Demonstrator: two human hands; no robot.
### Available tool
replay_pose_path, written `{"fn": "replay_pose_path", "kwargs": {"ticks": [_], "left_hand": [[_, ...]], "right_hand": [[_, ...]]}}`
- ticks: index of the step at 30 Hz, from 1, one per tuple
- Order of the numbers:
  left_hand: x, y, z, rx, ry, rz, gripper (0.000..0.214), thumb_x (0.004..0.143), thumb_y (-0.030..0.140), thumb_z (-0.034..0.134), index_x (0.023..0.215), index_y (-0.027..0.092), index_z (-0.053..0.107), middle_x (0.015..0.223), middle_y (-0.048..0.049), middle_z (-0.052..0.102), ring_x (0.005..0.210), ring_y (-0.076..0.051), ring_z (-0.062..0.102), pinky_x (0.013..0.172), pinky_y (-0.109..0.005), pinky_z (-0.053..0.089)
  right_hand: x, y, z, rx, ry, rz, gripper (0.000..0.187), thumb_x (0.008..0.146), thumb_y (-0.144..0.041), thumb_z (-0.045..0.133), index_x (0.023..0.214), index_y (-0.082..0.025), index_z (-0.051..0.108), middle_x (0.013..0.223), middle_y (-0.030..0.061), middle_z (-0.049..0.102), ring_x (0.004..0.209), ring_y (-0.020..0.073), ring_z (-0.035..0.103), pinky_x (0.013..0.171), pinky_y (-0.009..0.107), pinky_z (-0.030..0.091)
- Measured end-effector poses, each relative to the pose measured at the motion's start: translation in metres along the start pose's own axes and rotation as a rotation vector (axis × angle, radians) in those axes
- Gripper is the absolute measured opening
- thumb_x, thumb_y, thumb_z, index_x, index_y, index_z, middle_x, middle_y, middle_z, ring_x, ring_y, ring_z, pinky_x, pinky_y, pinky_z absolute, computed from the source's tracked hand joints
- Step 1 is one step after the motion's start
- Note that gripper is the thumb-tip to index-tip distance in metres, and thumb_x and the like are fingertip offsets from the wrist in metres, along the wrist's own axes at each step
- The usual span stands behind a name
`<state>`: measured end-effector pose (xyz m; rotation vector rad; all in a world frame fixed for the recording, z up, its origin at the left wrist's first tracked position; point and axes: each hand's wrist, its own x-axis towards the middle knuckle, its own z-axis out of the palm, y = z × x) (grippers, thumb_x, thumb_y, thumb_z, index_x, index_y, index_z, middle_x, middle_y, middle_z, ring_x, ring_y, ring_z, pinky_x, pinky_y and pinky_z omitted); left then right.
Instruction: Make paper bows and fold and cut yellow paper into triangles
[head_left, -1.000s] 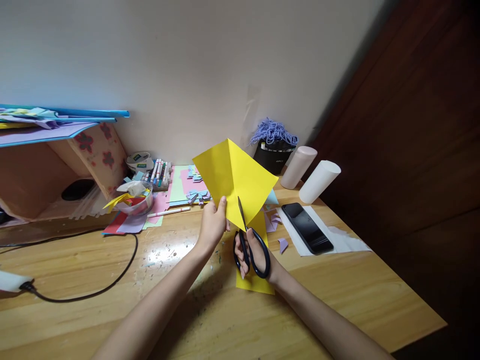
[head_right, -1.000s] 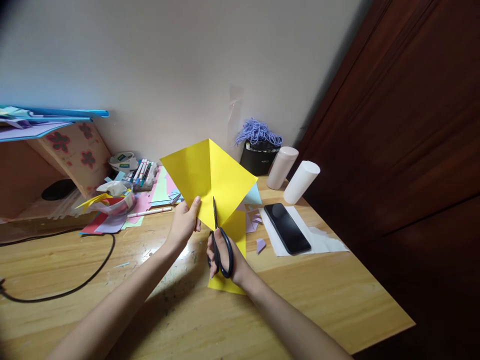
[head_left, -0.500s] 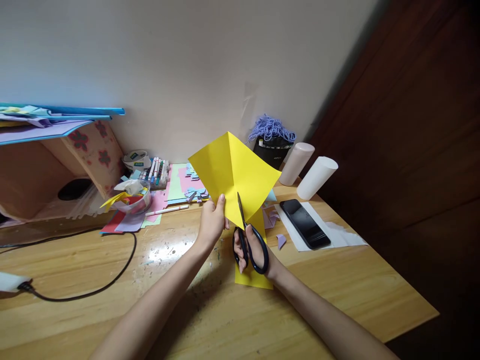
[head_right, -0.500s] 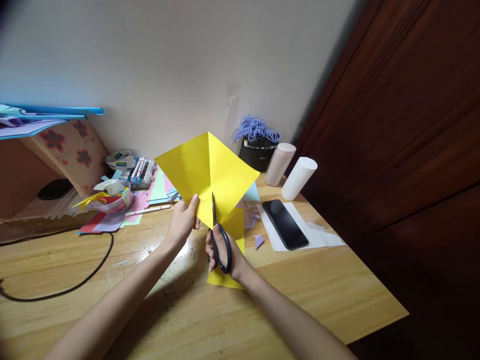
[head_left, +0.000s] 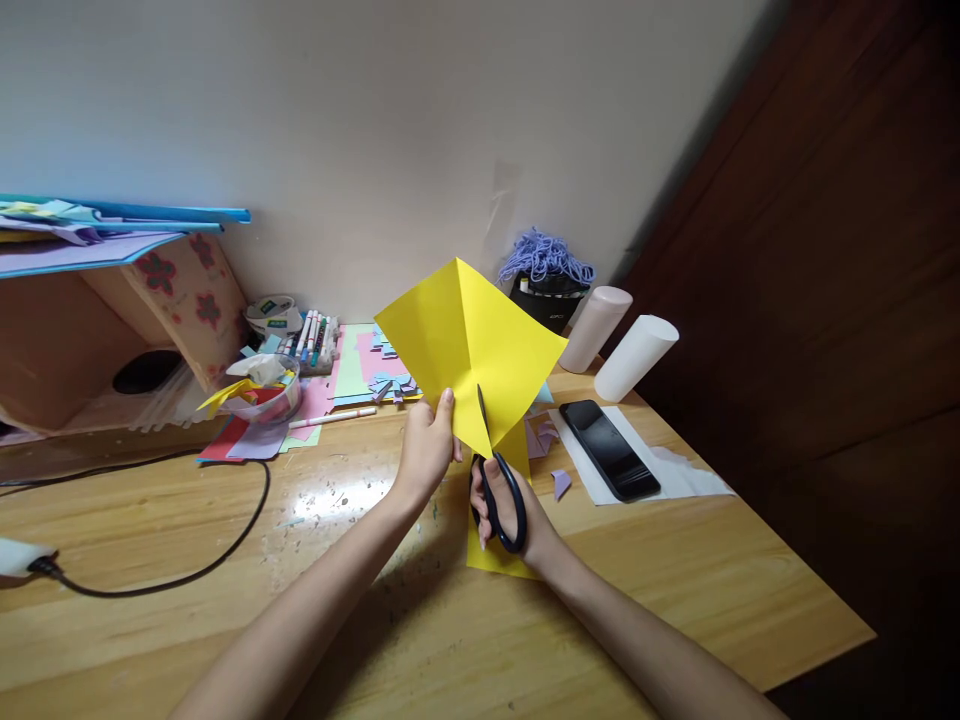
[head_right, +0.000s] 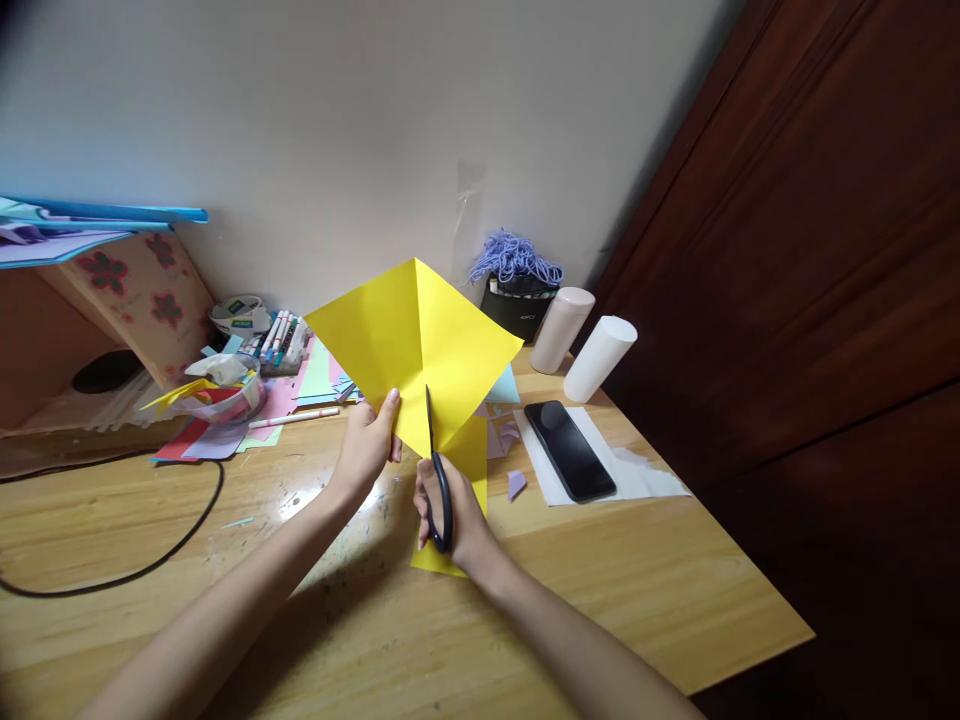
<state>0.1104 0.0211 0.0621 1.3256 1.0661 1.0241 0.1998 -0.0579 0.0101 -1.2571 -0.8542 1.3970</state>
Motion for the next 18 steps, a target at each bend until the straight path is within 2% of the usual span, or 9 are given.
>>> {"fn": "replay_pose_path", "kwargs": {"ticks": [11,18], "left_hand": [[0.005,-0.003,-0.001,0.014,-0.025,-0.006,0.038,0.088,0.032,0.040,0.052,0.019,0.041,0.026,0.0060,0.035,0.025,-0.008,0.034,0.033,-0.019,0.025],[0.009,-0.012,-0.002,0.043,-0.101,-0.022,0.037,0.087,0.032,0.040,0.052,0.019,0.041,0.027,0.0066,0.036,0.025,-0.007,0.033,0.033,-0.018,0.025]], "right_hand": [[0.003,0.002,-0.004,-0.025,0.013,0.036,0.061,0.064,-0.079,0.047,0.074,-0.019,0.042,0.045,-0.0099,0.041,0.028,0.0043,0.040,0.026,0.015,0.038],[0.007,-0.007,-0.003,0.004,-0.008,0.118,0.071,0.053,-0.088,0.039,0.069,-0.019,0.039,0.039,-0.0107,0.040,0.025,0.0050,0.038,0.028,0.019,0.041]]}}
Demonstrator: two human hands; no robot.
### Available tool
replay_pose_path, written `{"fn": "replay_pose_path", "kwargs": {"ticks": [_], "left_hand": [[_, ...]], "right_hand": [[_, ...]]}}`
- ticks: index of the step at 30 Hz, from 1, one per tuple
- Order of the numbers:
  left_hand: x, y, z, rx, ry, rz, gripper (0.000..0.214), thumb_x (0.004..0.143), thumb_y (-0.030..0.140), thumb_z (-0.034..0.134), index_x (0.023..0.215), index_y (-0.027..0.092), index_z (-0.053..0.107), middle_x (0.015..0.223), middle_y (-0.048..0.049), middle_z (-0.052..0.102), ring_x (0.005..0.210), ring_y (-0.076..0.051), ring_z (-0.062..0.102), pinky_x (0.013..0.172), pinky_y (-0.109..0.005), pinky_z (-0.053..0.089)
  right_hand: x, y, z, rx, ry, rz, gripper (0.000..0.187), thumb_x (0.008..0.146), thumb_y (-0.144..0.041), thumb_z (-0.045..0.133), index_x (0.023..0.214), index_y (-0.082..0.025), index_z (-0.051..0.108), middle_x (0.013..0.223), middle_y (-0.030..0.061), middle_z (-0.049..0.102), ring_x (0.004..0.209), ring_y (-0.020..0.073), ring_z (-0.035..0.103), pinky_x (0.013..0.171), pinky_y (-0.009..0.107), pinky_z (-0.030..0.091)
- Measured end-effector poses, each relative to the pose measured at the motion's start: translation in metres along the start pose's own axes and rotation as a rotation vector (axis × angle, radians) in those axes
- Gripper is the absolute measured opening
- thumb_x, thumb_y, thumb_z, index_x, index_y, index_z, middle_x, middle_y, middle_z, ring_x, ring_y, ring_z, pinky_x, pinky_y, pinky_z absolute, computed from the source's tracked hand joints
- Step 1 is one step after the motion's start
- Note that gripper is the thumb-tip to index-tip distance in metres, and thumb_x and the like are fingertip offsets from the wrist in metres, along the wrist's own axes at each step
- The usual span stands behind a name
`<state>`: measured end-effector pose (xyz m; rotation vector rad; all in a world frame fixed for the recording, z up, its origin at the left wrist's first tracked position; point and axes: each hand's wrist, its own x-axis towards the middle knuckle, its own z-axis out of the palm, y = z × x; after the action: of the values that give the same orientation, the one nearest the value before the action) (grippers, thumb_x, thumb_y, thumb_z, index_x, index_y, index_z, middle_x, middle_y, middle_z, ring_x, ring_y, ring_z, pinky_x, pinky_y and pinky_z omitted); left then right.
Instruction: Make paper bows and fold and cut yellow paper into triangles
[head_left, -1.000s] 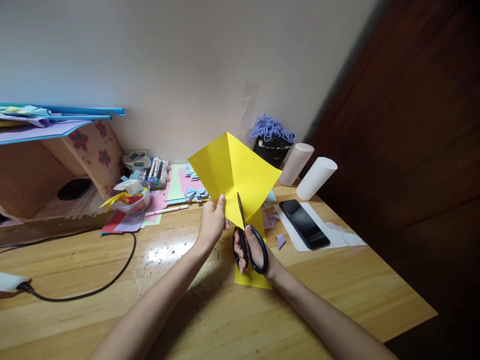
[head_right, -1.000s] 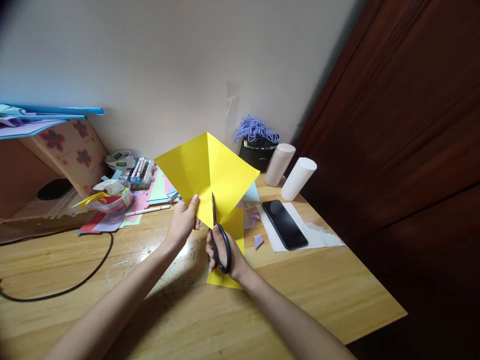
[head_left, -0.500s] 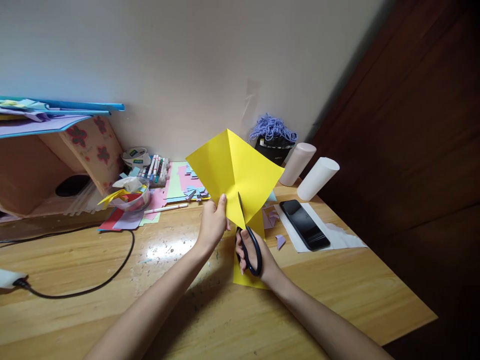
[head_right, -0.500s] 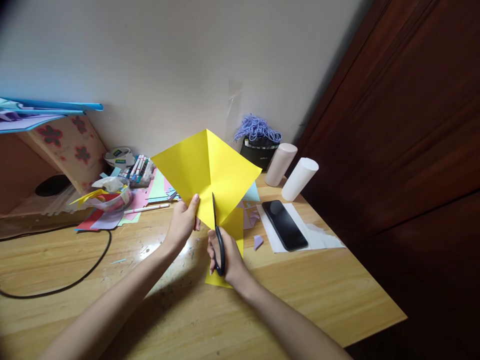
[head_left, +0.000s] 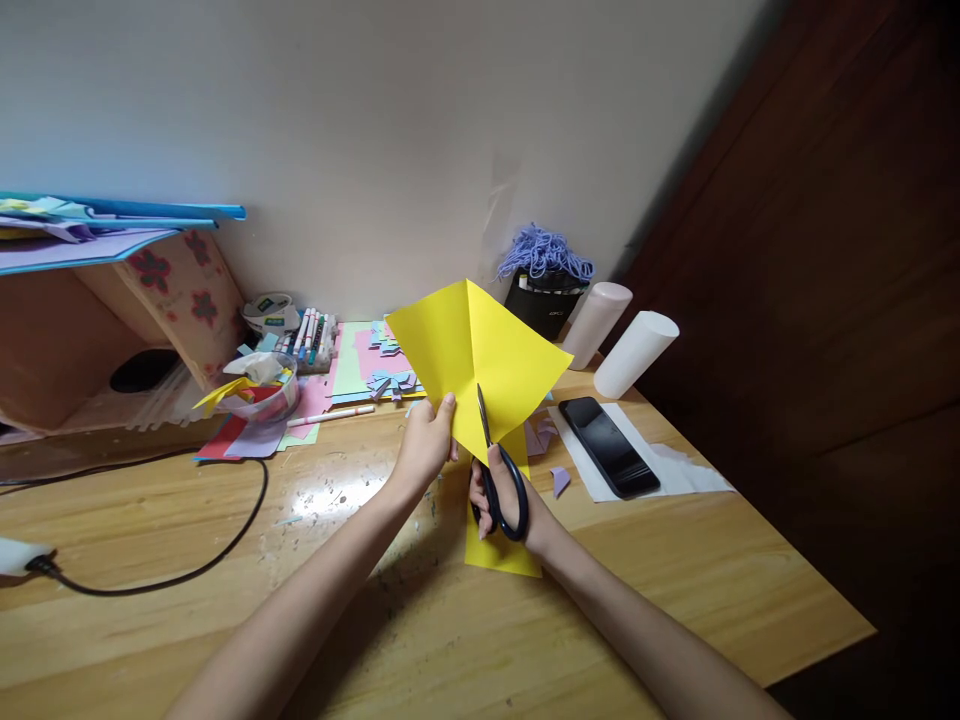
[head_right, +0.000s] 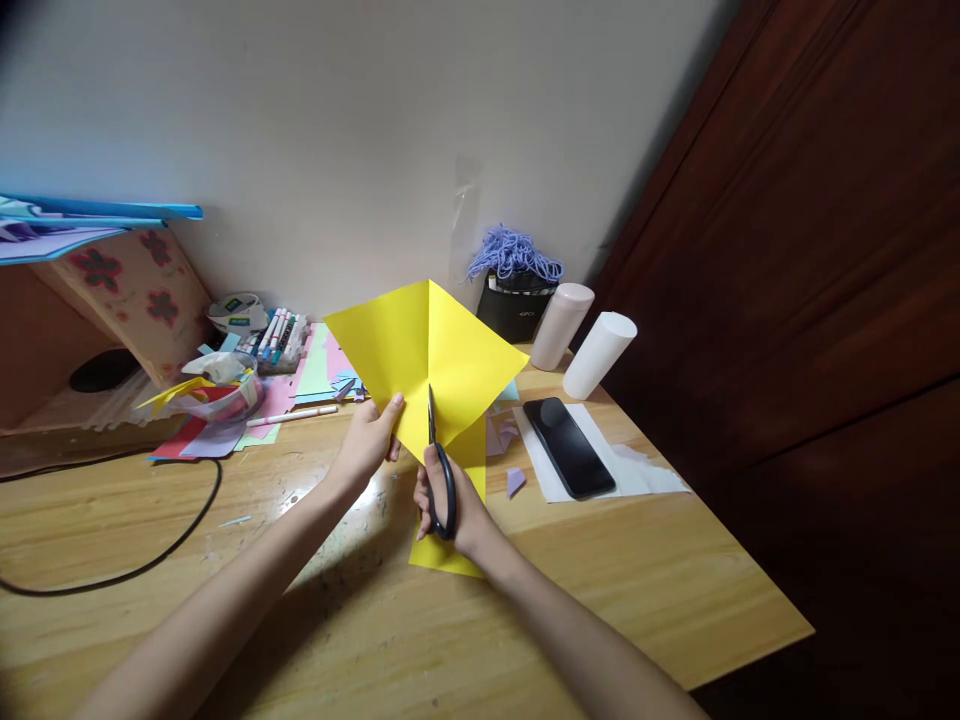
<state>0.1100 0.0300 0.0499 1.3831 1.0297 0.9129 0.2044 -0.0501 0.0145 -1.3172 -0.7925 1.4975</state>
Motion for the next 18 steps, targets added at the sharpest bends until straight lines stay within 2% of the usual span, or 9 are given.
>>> {"fn": "replay_pose_path", "kwargs": {"ticks": [6,18], "left_hand": [[-0.002,0.003,0.001,0.025,-0.017,-0.042,0.051,0.088,0.030,0.038,0.039,0.018,0.037,0.025,0.0032,0.035,0.024,-0.006,0.030,0.034,-0.019,0.023],[-0.003,0.003,0.002,0.029,0.026,-0.077,0.051,0.087,0.031,0.039,0.038,0.018,0.037,0.025,0.0032,0.034,0.025,-0.006,0.030,0.034,-0.019,0.024]], "right_hand": [[0.002,-0.001,0.000,0.011,0.021,0.015,0.069,0.053,-0.087,0.043,0.069,-0.020,0.037,0.038,-0.0113,0.039,0.023,0.0053,0.037,0.025,0.019,0.038],[0.005,0.010,-0.008,-0.019,0.014,-0.019,0.057,0.066,-0.076,0.048,0.072,-0.020,0.039,0.043,-0.0112,0.041,0.026,0.0049,0.039,0.025,0.017,0.038]]}}
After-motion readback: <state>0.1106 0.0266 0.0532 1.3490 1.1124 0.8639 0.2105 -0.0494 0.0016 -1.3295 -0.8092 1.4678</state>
